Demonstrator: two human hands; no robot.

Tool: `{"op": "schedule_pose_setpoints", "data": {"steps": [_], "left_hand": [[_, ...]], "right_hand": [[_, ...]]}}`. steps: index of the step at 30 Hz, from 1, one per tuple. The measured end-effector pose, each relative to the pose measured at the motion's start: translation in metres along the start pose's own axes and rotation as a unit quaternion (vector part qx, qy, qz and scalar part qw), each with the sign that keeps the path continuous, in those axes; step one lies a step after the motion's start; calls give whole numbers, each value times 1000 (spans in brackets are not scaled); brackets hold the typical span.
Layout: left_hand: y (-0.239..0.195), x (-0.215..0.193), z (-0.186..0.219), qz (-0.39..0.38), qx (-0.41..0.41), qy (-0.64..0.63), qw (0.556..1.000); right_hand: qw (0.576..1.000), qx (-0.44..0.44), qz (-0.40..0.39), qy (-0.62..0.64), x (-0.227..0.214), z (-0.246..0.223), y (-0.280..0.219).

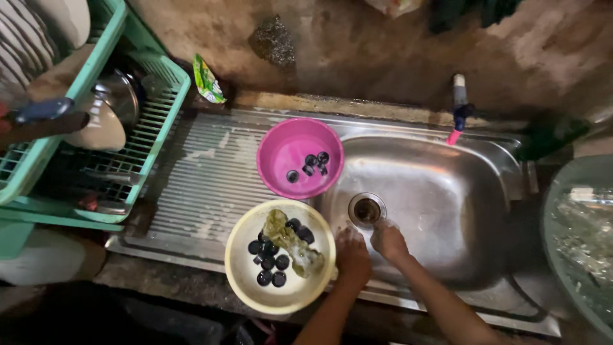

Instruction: The person washes dark round fruits in a white bowl using a green leaf, then transfers them one by one into a pink bowl. The person repeatedly rinses the leaf and continues the process over the sink.

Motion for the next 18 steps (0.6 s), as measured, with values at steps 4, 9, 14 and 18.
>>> {"op": "schedule_pose_setpoints", "data": {"steps": [4, 9, 14, 18], "left_hand": [[20, 52, -17, -62, -42, 7, 997], [29, 83, -29, 156, -143, -444, 871], [27, 52, -31, 34, -102, -176, 978], [32, 8, -23, -91, -36, 32, 995]], "right_hand": [[993, -103, 34, -42, 15, 3, 17], [980, -116, -26, -159, 38, 8, 51], [964, -68, -119, -229, 49, 12, 70], [946, -65, -156, -276, 47, 7, 81]]}}
Point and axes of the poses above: each hand's wrist, its own y-axis towards the middle knuckle, its own x-axis out of the palm, z = x × y, the point moved 2 cm from there along y, towards the middle knuckle, and after that the axes turned 6 degrees about y, right-handed, at the moved point
